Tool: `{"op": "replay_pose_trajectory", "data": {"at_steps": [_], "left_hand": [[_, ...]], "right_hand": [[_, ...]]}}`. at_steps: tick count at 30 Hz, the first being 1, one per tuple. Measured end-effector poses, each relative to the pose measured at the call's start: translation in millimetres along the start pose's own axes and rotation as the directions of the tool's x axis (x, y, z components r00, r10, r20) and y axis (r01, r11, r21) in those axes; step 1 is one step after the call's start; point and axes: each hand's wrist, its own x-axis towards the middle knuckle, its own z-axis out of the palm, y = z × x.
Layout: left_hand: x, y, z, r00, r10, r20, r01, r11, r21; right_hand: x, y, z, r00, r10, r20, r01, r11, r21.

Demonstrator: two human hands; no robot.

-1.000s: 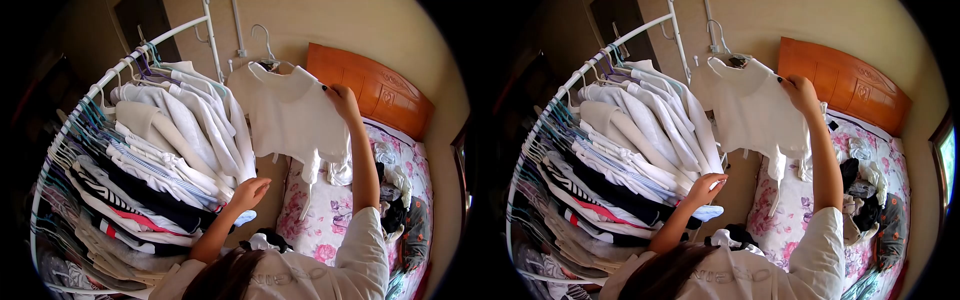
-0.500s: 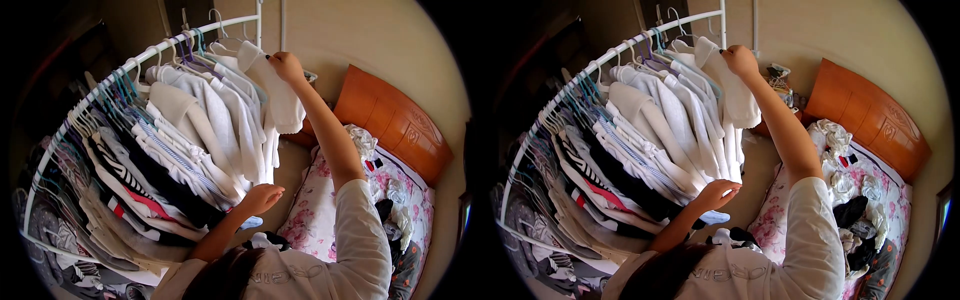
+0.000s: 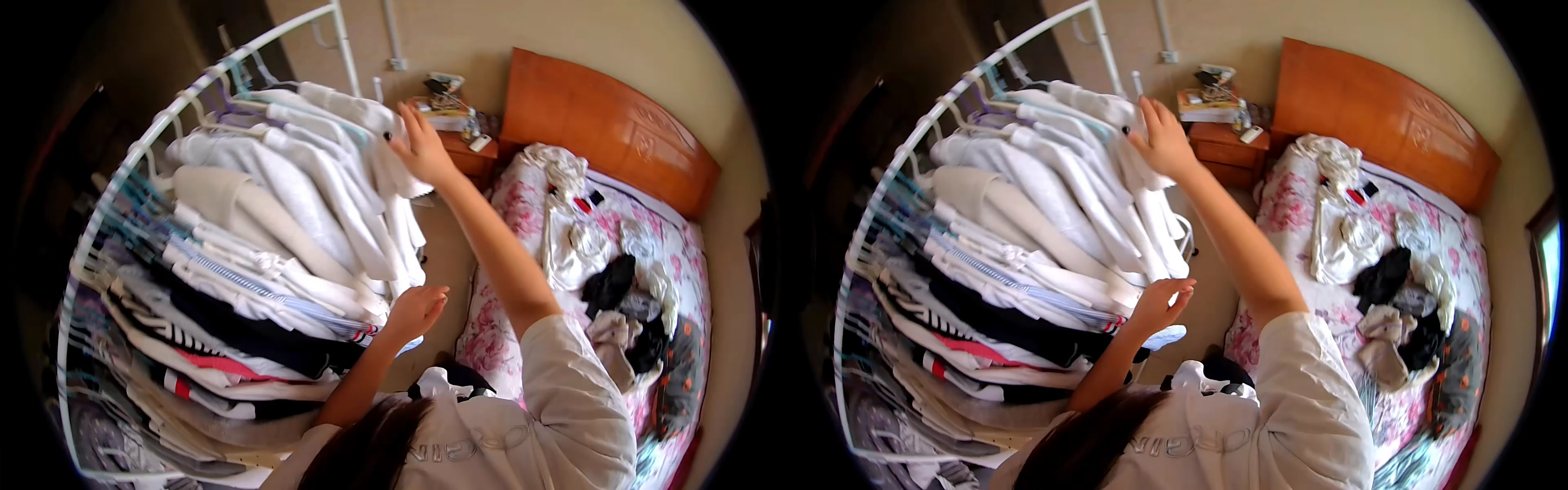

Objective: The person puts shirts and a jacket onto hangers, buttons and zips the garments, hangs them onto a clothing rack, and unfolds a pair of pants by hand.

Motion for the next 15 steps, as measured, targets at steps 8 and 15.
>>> {"op": "replay_pose_trajectory", "data": {"at_steps": [8,15], "left_hand": [[-15,-37,110,0.829,-0.049,0.557,0.132,0.985,-0.11],[13,-19,191,0.607,0.092,0.789,0.108,0.974,-0.197]], "right_hand": [[-528,-12,-87,-0.026,0.994,0.104,-0.872,0.028,-0.488],[-761,-165,-170,-0.758,0.652,-0.008,-0.633,-0.739,-0.232]]}}
